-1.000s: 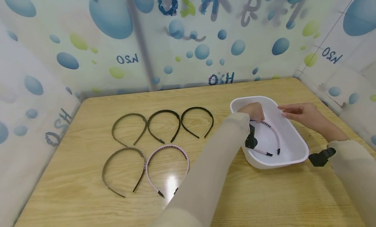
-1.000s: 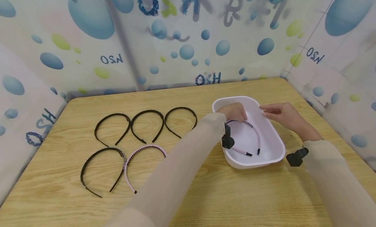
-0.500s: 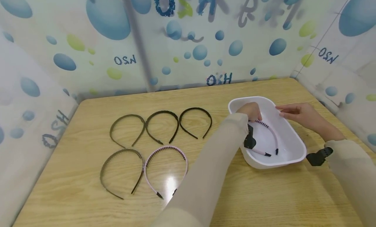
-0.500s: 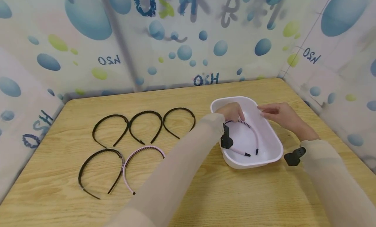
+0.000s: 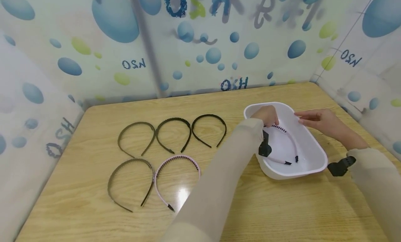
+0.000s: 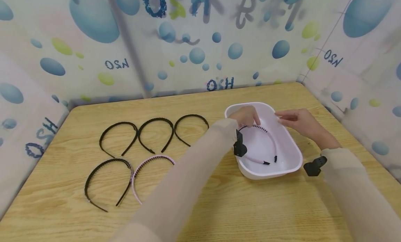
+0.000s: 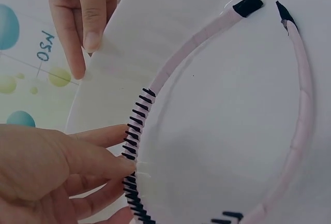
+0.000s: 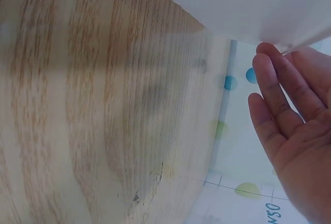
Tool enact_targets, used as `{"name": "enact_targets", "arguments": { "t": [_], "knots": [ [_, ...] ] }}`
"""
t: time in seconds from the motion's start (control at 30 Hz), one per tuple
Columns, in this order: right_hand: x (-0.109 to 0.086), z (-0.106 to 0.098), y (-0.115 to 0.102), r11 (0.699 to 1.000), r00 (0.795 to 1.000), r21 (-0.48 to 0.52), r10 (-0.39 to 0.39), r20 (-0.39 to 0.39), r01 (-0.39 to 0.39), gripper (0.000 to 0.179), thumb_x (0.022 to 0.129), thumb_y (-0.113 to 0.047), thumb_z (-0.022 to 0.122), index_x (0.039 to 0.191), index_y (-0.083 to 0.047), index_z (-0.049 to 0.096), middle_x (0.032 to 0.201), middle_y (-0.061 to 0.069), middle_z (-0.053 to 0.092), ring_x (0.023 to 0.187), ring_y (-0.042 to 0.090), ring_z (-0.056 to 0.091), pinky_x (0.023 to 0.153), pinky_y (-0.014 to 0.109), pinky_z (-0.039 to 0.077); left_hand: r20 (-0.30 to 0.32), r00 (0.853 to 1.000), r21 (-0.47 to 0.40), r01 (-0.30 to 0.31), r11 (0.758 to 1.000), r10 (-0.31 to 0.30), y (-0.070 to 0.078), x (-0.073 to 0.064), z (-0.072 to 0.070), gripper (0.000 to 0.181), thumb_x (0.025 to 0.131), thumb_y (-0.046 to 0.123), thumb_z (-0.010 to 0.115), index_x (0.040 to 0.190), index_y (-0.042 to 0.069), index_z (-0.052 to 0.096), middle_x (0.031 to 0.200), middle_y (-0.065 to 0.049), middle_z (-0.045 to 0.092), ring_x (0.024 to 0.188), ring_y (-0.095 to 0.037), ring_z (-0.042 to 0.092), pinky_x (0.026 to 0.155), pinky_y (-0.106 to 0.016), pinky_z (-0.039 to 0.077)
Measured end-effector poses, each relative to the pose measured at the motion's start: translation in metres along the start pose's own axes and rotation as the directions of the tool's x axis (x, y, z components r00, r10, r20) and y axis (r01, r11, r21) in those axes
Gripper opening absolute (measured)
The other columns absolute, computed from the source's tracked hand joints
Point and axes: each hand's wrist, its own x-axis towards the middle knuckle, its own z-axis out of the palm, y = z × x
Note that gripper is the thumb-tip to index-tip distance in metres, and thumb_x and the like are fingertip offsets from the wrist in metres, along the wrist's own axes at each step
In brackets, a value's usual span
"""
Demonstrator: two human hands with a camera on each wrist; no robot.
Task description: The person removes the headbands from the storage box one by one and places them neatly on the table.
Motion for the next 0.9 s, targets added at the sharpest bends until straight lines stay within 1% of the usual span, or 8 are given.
{"name": "enact_targets", "arguments": {
  "t": [0.07,0.17,0.37,0.47,0.63,0.83,0.9],
  "knots": [
    [0.001,0.0,0.001,1.0,1.0,0.001,0.005,0.004,-0.005,0.048,0.092,-0.03,0.054,0.129,0.001,0.05,0.124,0.029,0.049,0.107,0.041,0.052,0.081,0.041,0.049,-0.011,1.0,0.008,-0.002,1.0,0.002,0.001,-0.002,-0.002,0.034,0.087,-0.003,0.055,0.1,0.022,0.073,0.098,0.01,0.064,0.084,-0.009,0.05,0.059,-0.017,0.035],
    [0.001,0.0,0.002,1.0,1.0,0.0,0.008,0.004,-0.008,0.049,0.092,-0.03,0.054,0.13,0.001,0.05,0.125,0.029,0.049,0.108,0.041,0.052,0.081,0.04,0.049,-0.027,1.0,-0.016,-0.003,1.0,0.003,0.003,-0.004,-0.005,0.03,0.087,-0.002,0.056,0.098,0.02,0.073,0.095,0.009,0.064,0.083,-0.009,0.051,0.061,-0.018,0.038],
    [0.002,0.0,0.002,1.0,1.0,-0.005,0.005,0.008,-0.005,0.048,0.092,-0.029,0.055,0.129,0.001,0.049,0.125,0.03,0.048,0.108,0.042,0.051,0.08,0.04,0.049,-0.026,0.999,-0.056,-0.019,0.998,0.018,0.008,-0.012,-0.015,0.028,0.085,-0.003,0.059,0.097,0.018,0.073,0.102,0.008,0.063,0.09,-0.009,0.051,0.081,-0.022,0.043],
    [0.002,0.0,0.002,1.0,1.0,-0.001,0.005,0.011,-0.005,0.048,0.092,-0.028,0.055,0.13,0.002,0.049,0.125,0.03,0.048,0.108,0.042,0.051,0.08,0.04,0.049,-0.027,0.999,-0.072,-0.034,0.997,0.032,0.01,-0.017,-0.019,0.026,0.084,-0.003,0.061,0.095,0.017,0.073,0.104,0.008,0.062,0.093,-0.009,0.051,0.086,-0.024,0.044],
    [0.001,0.0,0.003,1.0,1.0,0.001,0.001,0.008,-0.001,0.048,0.092,-0.029,0.055,0.13,0.001,0.049,0.124,0.029,0.049,0.108,0.041,0.051,0.08,0.039,0.05,-0.033,0.997,-0.07,-0.068,0.995,0.066,0.007,-0.025,-0.023,0.025,0.083,-0.003,0.062,0.096,0.016,0.072,0.104,0.007,0.062,0.093,-0.009,0.052,0.083,-0.022,0.045],
    [0.001,0.001,0.004,1.0,1.0,-0.003,-0.008,-0.002,0.008,0.047,0.092,-0.027,0.055,0.129,0.001,0.05,0.122,0.028,0.051,0.107,0.041,0.052,0.079,0.038,0.05,-0.034,0.993,-0.037,-0.112,0.993,0.11,0.002,-0.035,-0.029,0.025,0.084,0.0,0.063,0.101,0.017,0.07,0.103,0.007,0.06,0.089,-0.01,0.051,0.072,-0.021,0.046],
    [0.001,0.001,0.003,1.0,1.0,-0.001,-0.012,-0.004,0.012,0.046,0.092,-0.027,0.055,0.129,0.001,0.05,0.122,0.029,0.051,0.107,0.041,0.052,0.079,0.038,0.05,-0.037,0.992,-0.045,-0.119,0.992,0.118,0.0,-0.038,-0.032,0.024,0.084,0.001,0.063,0.101,0.016,0.07,0.103,0.006,0.06,0.088,-0.01,0.051,0.071,-0.021,0.045]
  ]
}}
